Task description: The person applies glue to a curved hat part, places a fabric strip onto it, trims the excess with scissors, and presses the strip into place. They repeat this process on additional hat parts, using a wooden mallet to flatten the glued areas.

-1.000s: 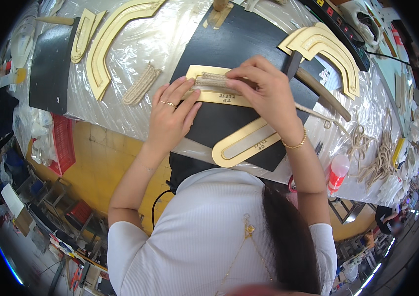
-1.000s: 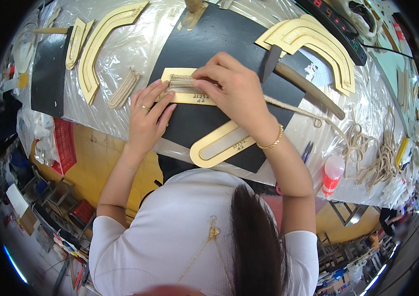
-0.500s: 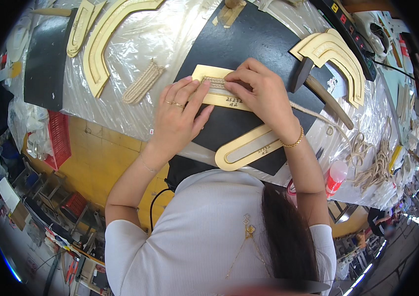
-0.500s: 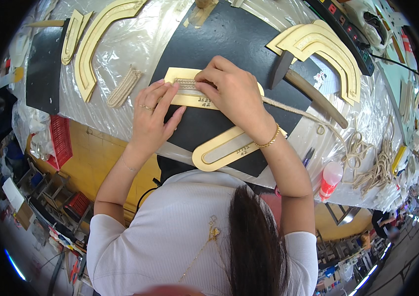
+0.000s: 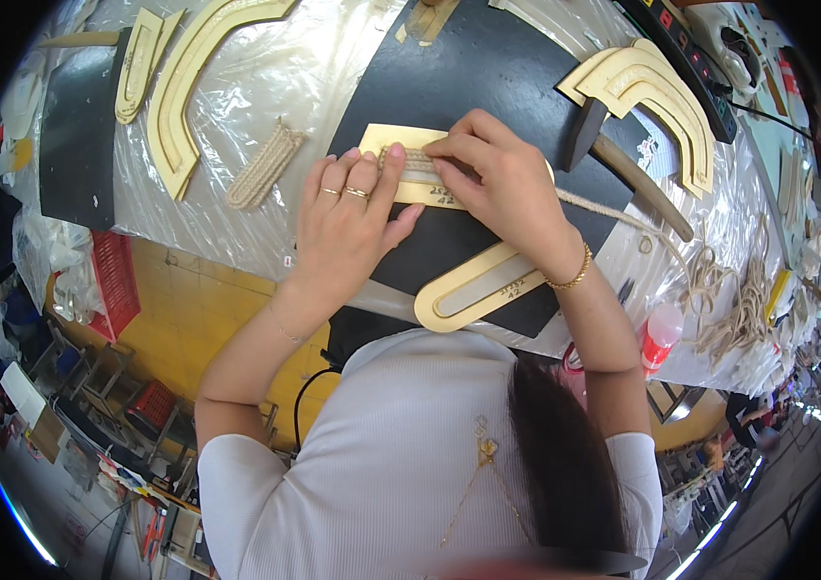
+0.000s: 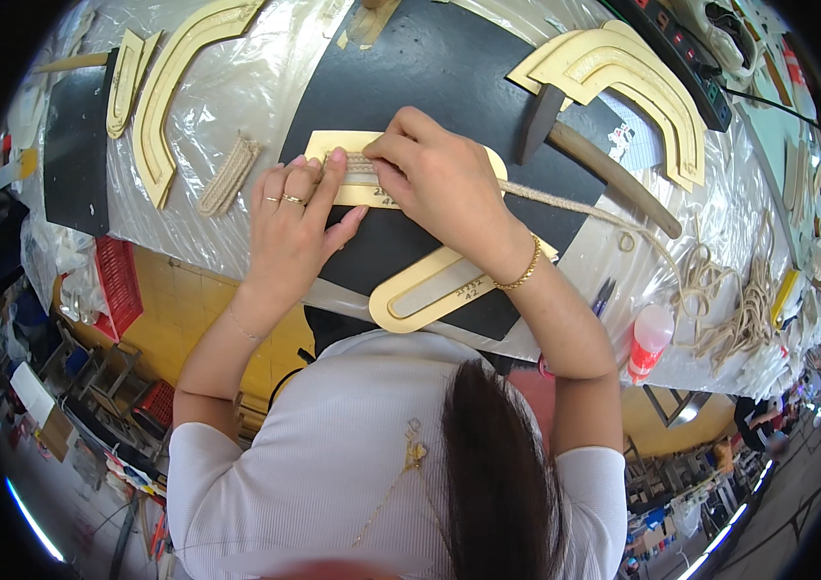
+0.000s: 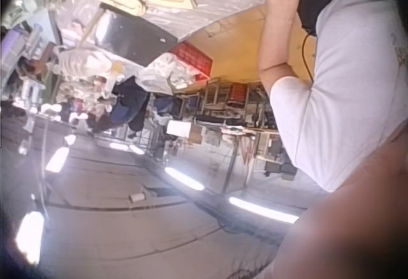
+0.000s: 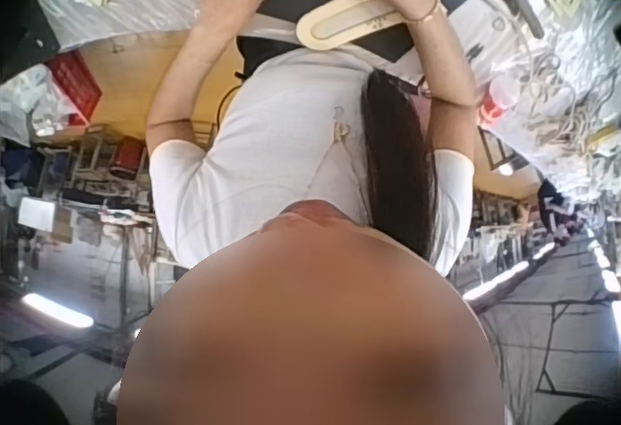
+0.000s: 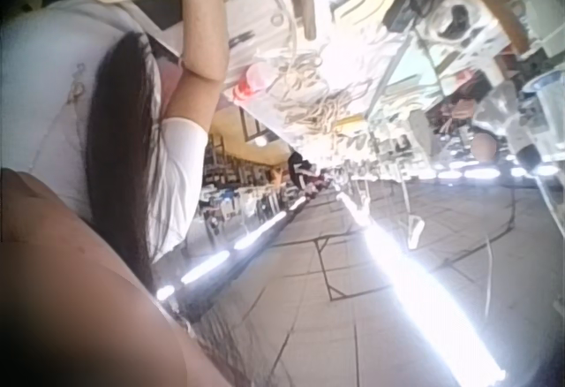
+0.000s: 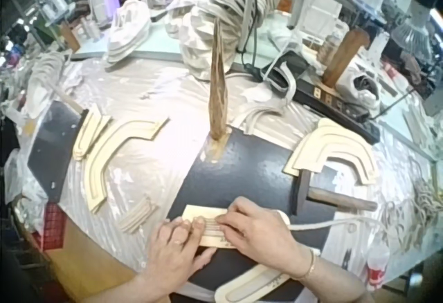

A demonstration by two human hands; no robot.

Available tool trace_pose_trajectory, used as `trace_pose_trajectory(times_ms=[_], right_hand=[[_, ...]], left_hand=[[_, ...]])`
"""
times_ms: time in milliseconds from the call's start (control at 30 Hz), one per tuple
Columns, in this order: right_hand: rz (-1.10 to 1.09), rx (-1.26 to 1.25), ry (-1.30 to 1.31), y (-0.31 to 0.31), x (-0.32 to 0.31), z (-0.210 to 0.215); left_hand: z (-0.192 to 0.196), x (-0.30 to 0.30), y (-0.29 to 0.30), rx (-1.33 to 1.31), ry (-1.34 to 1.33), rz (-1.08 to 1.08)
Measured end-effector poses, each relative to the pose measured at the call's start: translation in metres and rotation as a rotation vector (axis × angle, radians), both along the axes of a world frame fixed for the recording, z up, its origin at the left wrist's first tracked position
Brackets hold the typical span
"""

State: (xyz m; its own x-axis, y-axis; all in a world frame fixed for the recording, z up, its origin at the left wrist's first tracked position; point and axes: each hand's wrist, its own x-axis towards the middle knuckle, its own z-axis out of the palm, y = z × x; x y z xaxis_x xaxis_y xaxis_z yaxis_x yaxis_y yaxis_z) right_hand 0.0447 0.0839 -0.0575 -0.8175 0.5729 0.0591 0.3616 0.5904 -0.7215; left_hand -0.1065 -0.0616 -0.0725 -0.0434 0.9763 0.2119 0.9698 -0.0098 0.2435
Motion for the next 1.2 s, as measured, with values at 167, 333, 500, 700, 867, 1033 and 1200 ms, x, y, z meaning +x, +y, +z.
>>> trace_pose_trajectory(times_ms=[167,333,500,700,867,1033,1200], right_hand=[[0.138,0.214,-0.047,-0.002,0.005,0.002],[0.197,0.500,-0.111,-0.004,0.014,0.009],[0.147,0.373,-0.102,-0.003,0.026,0.009],[0.029,0.184,-0.008,0.003,0.048,0.007],[0.023,0.228,0.000,0.005,0.054,-0.001],[0.058,0.268,0.043,0.004,0.056,-0.008],[0.106,0.364,-0.034,0.003,0.058,-0.003]], left_hand=[[0.010,0.001,0.007,-0.029,0.053,-0.024],[0.016,0.012,0.005,0.035,-0.012,0.048],[-0.005,0.037,0.009,0.085,-0.179,0.007],[-0.013,0.033,0.006,0.078,-0.102,-0.035],[-0.010,0.032,0.010,0.013,-0.076,-0.035],[-0.014,0.034,0.013,0.031,0.044,-0.028],[-0.009,0.038,0.015,0.001,0.163,-0.024]])
